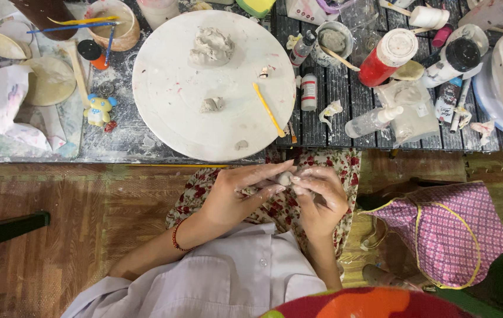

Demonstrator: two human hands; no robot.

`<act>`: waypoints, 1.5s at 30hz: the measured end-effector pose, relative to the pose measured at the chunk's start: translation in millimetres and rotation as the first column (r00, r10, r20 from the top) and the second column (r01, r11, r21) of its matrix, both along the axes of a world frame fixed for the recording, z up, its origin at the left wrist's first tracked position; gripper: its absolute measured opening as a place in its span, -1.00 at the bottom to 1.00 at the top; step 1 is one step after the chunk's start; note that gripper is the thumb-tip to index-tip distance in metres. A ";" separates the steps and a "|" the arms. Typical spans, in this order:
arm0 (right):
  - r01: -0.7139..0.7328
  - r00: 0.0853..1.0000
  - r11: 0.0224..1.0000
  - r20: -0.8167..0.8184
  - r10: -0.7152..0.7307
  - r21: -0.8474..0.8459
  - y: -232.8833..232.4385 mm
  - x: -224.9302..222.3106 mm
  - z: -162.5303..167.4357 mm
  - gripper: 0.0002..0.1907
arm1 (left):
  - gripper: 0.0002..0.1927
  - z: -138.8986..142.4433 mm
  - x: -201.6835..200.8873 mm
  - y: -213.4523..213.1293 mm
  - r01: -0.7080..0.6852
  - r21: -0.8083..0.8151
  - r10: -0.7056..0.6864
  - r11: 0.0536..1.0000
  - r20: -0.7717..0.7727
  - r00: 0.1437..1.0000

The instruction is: The person shapes small pieces of clay into rounded forms using both hands and a yellow sculpting tool. They repeatedly roll, pinch, and smooth the clay on a white rotating plate, occasionally picking up and repositioning the pieces.

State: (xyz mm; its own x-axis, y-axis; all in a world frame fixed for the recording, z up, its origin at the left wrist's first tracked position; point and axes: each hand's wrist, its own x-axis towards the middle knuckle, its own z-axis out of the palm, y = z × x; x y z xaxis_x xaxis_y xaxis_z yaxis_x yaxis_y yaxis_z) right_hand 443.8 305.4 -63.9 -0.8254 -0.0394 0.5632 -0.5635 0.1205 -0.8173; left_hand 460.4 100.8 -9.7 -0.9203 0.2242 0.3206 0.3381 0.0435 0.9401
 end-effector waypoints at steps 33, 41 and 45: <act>-0.161 0.983 0.975 0.057 0.172 -0.155 3.0 1.7 -2.2 -0.77 | -0.53 0.7 0.3 1.3 0.021 0.035 -0.023 0.999 0.060 0.998; 0.035 0.999 0.998 -0.003 -0.035 0.043 2.8 3.1 4.1 -0.75 | -0.49 1.0 1.7 3.1 -0.048 -0.044 0.042 0.998 -0.135 0.990; 0.050 0.995 0.994 -0.087 -0.042 0.096 2.5 3.4 8.0 -0.72 | -0.46 2.1 3.9 1.5 -0.089 -0.130 0.061 0.988 -0.205 0.977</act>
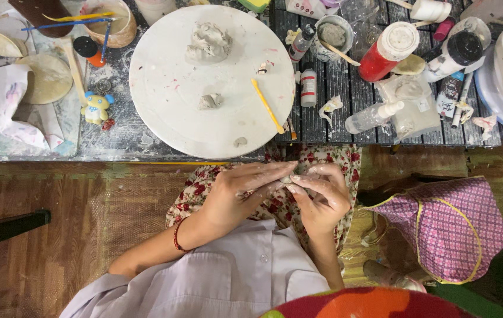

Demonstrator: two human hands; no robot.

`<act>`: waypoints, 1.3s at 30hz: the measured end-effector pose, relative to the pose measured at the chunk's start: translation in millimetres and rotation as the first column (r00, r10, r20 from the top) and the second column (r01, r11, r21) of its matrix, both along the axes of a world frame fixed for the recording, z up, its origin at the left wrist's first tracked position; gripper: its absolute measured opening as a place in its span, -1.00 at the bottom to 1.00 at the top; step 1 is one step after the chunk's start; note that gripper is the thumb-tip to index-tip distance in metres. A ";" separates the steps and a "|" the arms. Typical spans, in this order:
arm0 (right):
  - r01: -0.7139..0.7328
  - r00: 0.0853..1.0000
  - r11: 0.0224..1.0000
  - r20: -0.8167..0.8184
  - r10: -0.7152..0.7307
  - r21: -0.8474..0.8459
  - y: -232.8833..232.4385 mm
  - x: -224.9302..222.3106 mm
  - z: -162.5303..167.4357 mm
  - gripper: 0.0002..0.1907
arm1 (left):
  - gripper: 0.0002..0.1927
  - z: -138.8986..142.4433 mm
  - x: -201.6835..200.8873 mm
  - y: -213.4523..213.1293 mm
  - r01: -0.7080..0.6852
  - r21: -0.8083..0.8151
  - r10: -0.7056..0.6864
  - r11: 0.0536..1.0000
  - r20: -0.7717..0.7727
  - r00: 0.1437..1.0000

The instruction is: The person shapes small pieces of clay into rounded forms using both hands and a yellow sculpting tool. They repeatedly roll, pinch, and smooth the clay on a white rotating plate, occasionally picking up and repositioning the pieces.

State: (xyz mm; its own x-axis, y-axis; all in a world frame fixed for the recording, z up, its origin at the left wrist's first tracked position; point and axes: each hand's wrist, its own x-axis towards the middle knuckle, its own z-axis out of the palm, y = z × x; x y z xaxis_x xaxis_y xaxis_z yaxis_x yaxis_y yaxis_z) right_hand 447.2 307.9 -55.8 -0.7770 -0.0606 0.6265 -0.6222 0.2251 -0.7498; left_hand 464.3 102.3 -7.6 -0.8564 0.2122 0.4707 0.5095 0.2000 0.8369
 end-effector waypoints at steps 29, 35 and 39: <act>0.070 0.986 0.995 -0.160 -0.057 0.075 2.6 -4.3 -3.9 -0.65 | -0.55 1.5 -2.2 1.5 0.012 0.064 -0.018 0.998 0.086 0.996; 0.069 0.981 0.996 -0.185 -0.056 0.064 4.0 -8.0 -7.3 -0.65 | -0.52 -0.1 -3.3 1.9 0.036 0.109 -0.050 0.993 0.126 0.991; 0.071 0.983 0.995 -0.172 -0.058 0.071 5.4 -8.8 -8.4 -0.65 | -0.53 -0.9 -3.7 1.8 0.045 0.112 -0.059 0.993 0.126 0.990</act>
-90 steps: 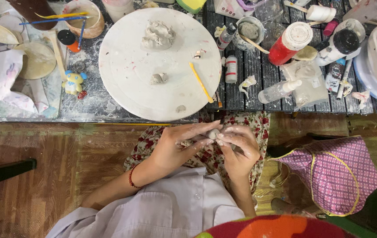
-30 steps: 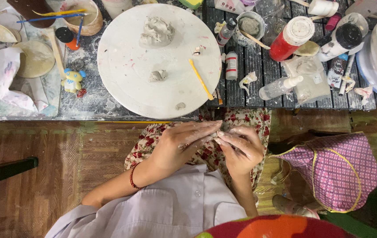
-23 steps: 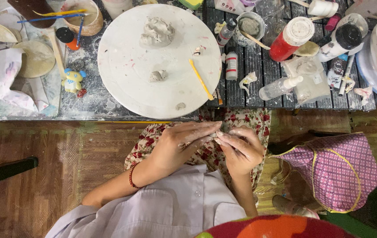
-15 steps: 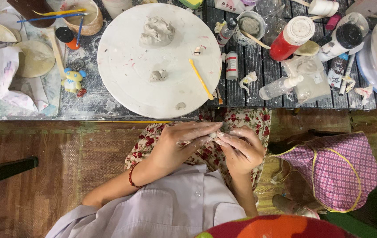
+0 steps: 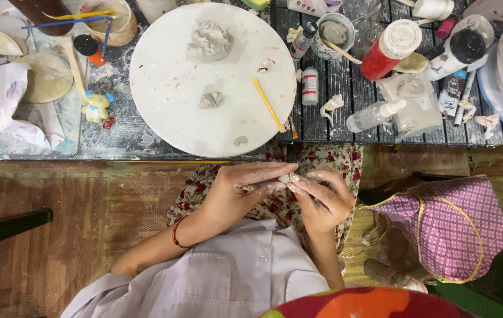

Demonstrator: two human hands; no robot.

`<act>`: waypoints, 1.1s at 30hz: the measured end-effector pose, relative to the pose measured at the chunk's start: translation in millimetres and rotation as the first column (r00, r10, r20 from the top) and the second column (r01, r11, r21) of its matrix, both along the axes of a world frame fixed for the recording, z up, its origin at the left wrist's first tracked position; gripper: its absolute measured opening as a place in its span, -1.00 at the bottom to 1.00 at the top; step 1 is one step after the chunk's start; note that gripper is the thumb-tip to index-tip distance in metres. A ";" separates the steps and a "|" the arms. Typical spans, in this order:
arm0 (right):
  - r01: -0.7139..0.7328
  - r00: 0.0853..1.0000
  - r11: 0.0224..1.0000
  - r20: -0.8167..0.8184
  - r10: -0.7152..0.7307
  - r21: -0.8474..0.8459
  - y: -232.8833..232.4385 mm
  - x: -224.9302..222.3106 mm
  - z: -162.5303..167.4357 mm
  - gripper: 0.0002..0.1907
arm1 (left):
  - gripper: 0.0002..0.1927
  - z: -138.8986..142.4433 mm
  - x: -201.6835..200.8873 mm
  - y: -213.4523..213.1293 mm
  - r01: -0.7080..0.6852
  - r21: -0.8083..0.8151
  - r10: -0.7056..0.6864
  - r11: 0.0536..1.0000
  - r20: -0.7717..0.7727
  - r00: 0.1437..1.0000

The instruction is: The person shapes small pieces of clay into rounded forms using both hands and a yellow sculpting tool. They repeatedly roll, pinch, and smooth the clay on a white rotating plate, occasionally picking up and repositioning the pieces.

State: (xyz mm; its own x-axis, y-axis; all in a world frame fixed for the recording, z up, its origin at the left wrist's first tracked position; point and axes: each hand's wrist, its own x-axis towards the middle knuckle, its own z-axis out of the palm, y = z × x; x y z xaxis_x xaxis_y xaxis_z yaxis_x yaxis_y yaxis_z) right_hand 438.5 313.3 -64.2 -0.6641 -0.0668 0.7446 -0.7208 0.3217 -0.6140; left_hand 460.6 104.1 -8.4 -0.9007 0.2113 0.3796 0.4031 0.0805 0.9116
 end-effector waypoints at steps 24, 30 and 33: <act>-0.213 0.844 0.817 0.320 0.430 -0.536 -4.0 3.2 -29.6 -0.75 | -0.53 -9.5 4.3 0.1 -0.003 -0.003 0.003 1.000 -0.011 1.000; -0.218 0.814 0.800 0.349 0.465 -0.558 -11.1 2.7 -30.9 -0.72 | -0.50 -12.6 4.5 -2.8 0.007 0.023 -0.006 1.000 -0.017 1.000; -0.223 0.808 0.774 0.332 0.487 -0.593 -12.1 4.2 -25.8 -0.72 | -0.53 -13.0 3.7 -2.5 0.003 -0.030 -0.004 1.000 -0.040 0.999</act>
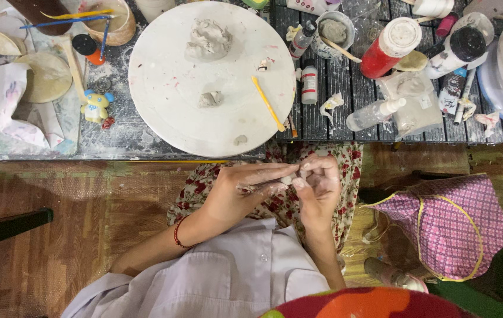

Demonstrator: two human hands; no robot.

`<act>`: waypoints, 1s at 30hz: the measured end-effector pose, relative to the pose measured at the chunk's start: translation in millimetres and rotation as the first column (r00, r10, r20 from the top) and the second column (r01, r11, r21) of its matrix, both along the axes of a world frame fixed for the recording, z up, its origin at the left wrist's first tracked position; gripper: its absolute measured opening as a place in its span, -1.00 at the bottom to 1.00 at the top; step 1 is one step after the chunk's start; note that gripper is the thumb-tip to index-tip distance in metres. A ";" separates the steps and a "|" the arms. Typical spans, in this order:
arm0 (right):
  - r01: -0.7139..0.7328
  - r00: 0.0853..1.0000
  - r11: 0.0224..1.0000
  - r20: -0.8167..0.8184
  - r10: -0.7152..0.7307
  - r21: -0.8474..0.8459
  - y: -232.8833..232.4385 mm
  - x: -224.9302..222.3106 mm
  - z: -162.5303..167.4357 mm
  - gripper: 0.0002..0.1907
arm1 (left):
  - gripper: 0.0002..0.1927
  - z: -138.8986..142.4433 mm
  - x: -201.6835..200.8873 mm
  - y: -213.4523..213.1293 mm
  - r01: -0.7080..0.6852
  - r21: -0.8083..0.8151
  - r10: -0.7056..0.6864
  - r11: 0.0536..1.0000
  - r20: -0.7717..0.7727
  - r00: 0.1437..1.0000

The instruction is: The person shapes small pieces of clay into rounded forms using both hands and a yellow sculpting tool. They repeatedly roll, pinch, and smooth the clay on a white rotating plate, occasionally picking up and repositioning the pieces.

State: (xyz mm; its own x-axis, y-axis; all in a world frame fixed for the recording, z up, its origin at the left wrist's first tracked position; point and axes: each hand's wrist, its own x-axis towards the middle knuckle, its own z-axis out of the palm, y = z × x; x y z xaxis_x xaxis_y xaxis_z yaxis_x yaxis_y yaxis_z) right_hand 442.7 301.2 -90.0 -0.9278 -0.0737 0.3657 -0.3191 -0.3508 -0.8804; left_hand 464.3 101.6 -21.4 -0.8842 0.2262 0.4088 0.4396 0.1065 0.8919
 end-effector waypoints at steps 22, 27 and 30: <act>0.092 0.992 0.996 -0.082 -0.092 -0.010 -5.1 1.1 10.0 -0.73 | -0.60 2.8 -0.2 0.8 0.034 0.129 -0.056 0.991 0.167 0.984; 0.129 0.987 0.986 -0.107 -0.118 0.102 -6.2 2.5 12.2 -0.70 | -0.60 6.5 -1.1 -0.8 0.046 0.142 -0.065 0.989 0.136 0.988; 0.088 0.989 0.996 -0.121 -0.090 -0.020 -7.7 -0.5 12.5 -0.75 | -0.61 8.9 -0.6 -1.4 0.038 0.114 -0.051 0.993 0.120 0.991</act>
